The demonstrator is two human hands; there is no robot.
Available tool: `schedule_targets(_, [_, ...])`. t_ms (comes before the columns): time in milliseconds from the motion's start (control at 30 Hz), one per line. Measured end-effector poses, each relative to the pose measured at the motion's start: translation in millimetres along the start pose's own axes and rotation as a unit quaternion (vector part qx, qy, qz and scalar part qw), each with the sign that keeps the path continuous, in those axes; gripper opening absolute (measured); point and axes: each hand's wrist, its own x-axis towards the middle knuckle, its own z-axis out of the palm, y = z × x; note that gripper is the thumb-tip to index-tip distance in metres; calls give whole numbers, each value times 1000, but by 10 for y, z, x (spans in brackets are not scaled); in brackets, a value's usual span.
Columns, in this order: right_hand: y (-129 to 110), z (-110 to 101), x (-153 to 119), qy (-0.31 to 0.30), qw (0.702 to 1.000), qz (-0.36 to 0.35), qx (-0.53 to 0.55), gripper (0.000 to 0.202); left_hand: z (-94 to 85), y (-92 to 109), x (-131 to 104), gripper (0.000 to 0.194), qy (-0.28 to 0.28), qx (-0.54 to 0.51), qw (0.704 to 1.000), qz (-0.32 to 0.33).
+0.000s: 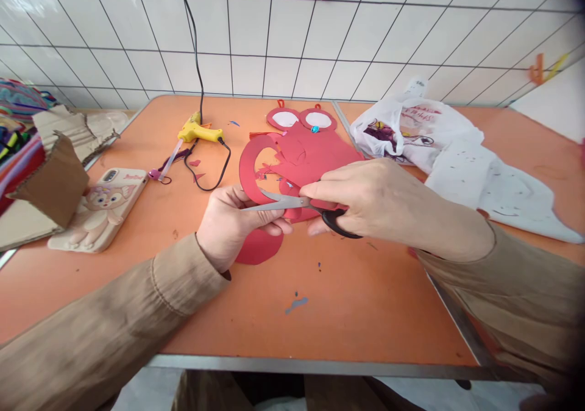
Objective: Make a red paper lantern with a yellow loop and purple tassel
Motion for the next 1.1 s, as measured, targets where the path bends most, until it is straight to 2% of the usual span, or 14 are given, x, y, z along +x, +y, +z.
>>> schedule_targets(367, [-1,29,5,3,1000,0,13,28,16,-1,-1,13,0,-20,1000,-9])
schedule_targets(667, [-35,-45,-6,-14,1000,22,5,33,12,4,1,12,-11,-13,1000,5])
schedule_targets(900, [-22,-26,-1,-11,1000,11,-18,29,2,5,5,8,-13,4,1000,8])
schedule_targets(1100, [-4,-14,-10,5,1000,-3,-17,25,16,22,-8,13,-1,18,1000,1])
